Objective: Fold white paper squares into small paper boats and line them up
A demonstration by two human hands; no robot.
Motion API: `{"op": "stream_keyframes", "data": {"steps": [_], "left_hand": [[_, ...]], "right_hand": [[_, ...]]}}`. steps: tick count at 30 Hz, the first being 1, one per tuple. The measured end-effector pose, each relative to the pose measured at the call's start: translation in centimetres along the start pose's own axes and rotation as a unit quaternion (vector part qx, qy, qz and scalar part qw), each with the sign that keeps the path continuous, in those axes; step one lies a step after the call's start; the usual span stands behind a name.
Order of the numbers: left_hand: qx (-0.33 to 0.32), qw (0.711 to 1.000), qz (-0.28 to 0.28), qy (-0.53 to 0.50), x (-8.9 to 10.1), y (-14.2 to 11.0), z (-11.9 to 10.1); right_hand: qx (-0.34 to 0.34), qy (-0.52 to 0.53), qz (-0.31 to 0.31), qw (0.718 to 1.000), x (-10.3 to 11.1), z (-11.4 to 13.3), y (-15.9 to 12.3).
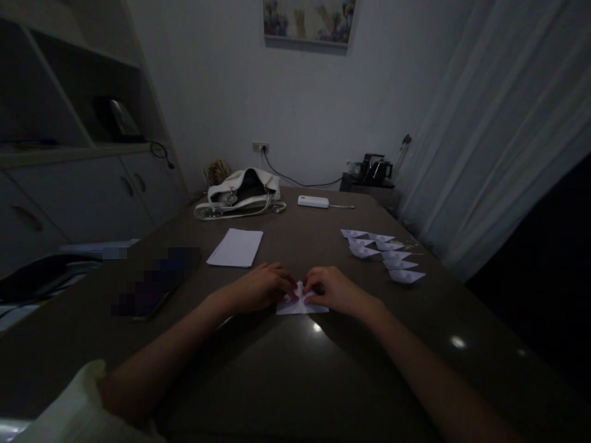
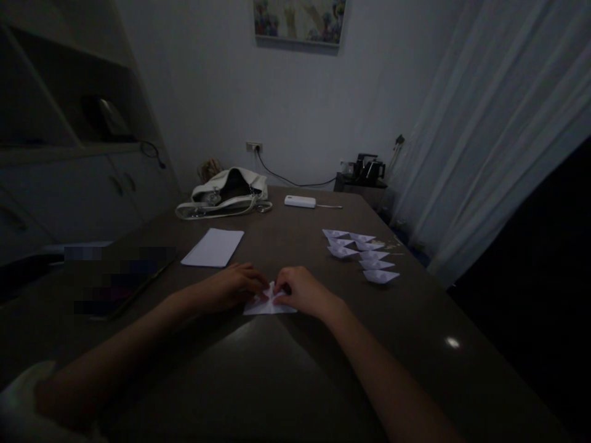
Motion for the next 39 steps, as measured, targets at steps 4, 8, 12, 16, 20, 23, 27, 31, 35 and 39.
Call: {"op": "stream_keyframes", "data": {"steps": [4, 8, 12, 16, 20, 23, 27, 31, 35, 39], "left_hand": [[-0.004, 1.0, -0.004, -0.002, 0.0, -0.1, 0.0], [0.002, 1.0, 0.0, -0.007, -0.1, -0.1, 0.1], [-0.004, 1.0, -0.006, -0.009, -0.2, -0.1, 0.2], [-0.01, 1.0, -0.004, -0.006, -0.2, -0.1, 0.2], [0.0, 1.0, 0.007, 0.002, 0.0, 0.0, -0.3], [0.006, 1.0, 0.008, 0.013, 0.2, 0.0, -0.6], [0.007, 1.0, 0.008, 0.015, 0.3, 0.0, -0.8], [0.012, 1.0, 0.017, 0.003, 0.3, 0.0, -0.8], [0.027, 0.999, 0.025, -0.006, 0.3, 0.0, -0.7], [0.031, 0.999, 0.027, -0.003, 0.2, 0.1, -0.8]], "right_hand": [[0.003, 0.006, -0.001, 1.0, 0.0, 0.0, 0.0], [0.008, 0.007, 0.001, 1.0, 0.0, 0.0, 0.0], [0.006, 0.008, 0.0, 1.0, -0.1, 0.0, 0.0], [0.007, 0.003, -0.004, 1.0, 0.0, 0.1, 0.0], [0.012, -0.003, -0.002, 1.0, 0.0, 0.1, 0.0], [0.014, -0.002, -0.002, 1.0, 0.0, 0.0, 0.0], [0.006, -0.003, 0.001, 1.0, -0.1, -0.1, 0.1], [0.004, -0.004, 0.01, 1.0, 0.0, -0.1, 0.1], [-0.001, -0.01, 0.011, 1.0, 0.1, 0.1, 0.1], [-0.008, -0.007, 0.016, 1.0, 0.1, 0.1, 0.0]]}}
Point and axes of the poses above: each hand's wrist, its own y-axis towards the middle knuckle, its own x-axis out of the back of the hand, z = x × y, the point moved 2 cm from there along y, towards the middle knuckle, and after that the axes turned 7 degrees about -x, right-handed, at the moved point
